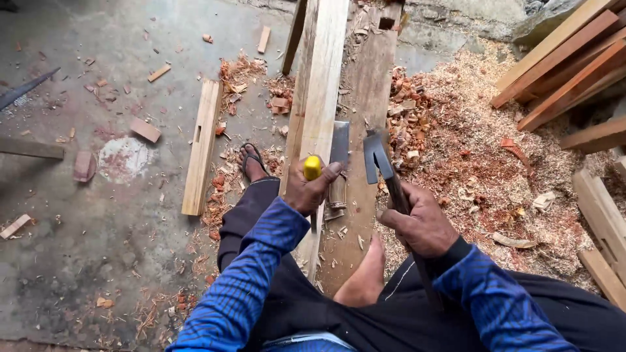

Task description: Use a hammer and chisel to carve a mortise into a wooden beam.

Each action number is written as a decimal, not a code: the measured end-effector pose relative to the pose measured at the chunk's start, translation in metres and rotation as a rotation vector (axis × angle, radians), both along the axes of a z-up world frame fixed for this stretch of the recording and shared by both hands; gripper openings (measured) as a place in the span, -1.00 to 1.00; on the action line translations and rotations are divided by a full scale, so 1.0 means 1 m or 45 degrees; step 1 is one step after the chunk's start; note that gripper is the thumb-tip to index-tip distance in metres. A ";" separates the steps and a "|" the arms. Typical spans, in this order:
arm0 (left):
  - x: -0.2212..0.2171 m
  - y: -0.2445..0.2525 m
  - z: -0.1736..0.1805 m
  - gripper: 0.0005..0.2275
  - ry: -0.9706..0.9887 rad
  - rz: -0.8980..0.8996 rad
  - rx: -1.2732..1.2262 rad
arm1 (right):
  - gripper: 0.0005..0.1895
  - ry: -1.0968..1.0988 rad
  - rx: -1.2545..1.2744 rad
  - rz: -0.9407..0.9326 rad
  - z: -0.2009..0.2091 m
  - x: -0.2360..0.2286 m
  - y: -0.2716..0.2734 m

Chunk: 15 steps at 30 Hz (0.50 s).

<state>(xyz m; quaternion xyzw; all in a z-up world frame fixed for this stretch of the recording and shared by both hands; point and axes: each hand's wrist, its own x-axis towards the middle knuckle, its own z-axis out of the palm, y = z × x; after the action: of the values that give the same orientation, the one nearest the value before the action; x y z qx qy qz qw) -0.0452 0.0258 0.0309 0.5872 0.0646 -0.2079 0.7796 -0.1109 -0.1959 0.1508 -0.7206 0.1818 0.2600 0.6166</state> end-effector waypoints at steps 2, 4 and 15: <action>0.004 0.000 -0.001 -0.69 -0.182 0.055 0.049 | -0.75 -0.038 0.004 0.009 0.002 0.001 0.002; 0.004 0.002 0.004 -0.68 -0.365 0.096 0.098 | -0.67 -0.075 0.010 0.006 0.003 0.000 0.003; -0.019 0.004 0.007 -0.69 -0.428 -0.020 0.033 | -0.72 -0.165 -0.031 0.062 0.006 -0.006 0.007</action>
<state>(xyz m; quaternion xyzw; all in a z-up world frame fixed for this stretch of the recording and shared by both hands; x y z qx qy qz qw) -0.0637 0.0299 0.0375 0.6241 -0.0685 -0.1119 0.7703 -0.1164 -0.1886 0.1566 -0.7475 0.1270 0.2257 0.6117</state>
